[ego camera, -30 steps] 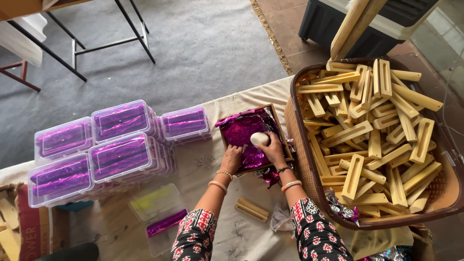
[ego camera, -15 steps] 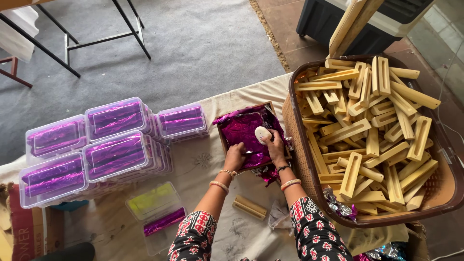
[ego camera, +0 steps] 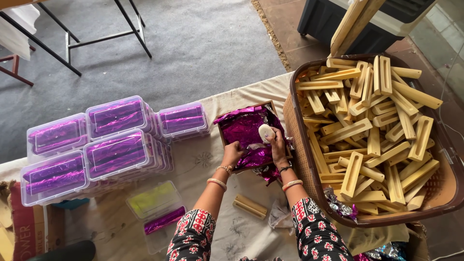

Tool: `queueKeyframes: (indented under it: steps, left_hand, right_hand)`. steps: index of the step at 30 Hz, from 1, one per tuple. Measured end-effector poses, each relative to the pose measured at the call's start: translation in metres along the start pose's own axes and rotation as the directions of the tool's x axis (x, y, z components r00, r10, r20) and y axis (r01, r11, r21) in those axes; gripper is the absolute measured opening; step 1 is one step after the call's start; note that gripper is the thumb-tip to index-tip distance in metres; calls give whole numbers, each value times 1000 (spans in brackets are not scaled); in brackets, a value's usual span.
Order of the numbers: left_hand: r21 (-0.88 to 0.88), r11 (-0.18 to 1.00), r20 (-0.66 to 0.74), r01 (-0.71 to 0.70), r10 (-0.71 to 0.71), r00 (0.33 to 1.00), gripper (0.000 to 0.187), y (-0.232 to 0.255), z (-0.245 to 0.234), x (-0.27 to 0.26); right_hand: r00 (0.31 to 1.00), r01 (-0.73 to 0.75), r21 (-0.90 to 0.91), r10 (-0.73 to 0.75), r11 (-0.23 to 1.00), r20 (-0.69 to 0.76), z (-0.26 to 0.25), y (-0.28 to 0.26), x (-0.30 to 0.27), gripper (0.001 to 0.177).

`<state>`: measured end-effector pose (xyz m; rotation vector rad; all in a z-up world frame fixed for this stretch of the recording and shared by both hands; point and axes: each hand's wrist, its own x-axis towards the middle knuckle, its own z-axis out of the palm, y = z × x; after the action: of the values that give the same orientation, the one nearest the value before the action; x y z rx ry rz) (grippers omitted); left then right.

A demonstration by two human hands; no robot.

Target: The person sits at a table and wraps small wooden blocks with purple foil. They pick up a block, wipe it with a white cloth, and then wrap it in foil before placing it into a clear plastic container. The process is repeated for multiple blocks.

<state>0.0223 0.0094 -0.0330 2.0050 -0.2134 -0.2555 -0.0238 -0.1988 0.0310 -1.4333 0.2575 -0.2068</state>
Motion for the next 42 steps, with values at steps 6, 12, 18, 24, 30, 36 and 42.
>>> queueKeyframes:
  steps: [6, 12, 18, 24, 30, 36, 42]
  left_hand:
    - [87, 989, -41, 120, -117, 992, 36, 26, -5, -4]
    - [-423, 887, 31, 185, -190, 981, 22, -35, 18, 19]
    - [-481, 867, -134, 129, -218, 967, 25, -50, 17, 18]
    - [-859, 511, -122, 29, -259, 958, 25, -50, 27, 10]
    - [-912, 356, -293, -204, -217, 931, 32, 30, -22, -28]
    - [-445, 895, -252, -19, -105, 962, 26, -105, -7, -34]
    - [76, 938, -351, -339, 343, 871, 35, -105, -33, -85]
  right_hand:
    - [998, 16, 134, -23, 991, 56, -1, -9, -5, 69]
    - [982, 83, -42, -74, 996, 176, 3, -14, -9, 76]
    - [989, 101, -123, -86, 987, 123, 6, -9, -6, 72]
    - [996, 75, -206, -63, 976, 62, -15, 41, 14, 69]
    - [994, 107, -644, -86, 757, 64, -16, 94, 32, 78]
    - [987, 150, -914, -6, 376, 160, 16, 59, 22, 85]
    - [953, 263, -858, -257, 440, 161, 36, -22, -19, 57]
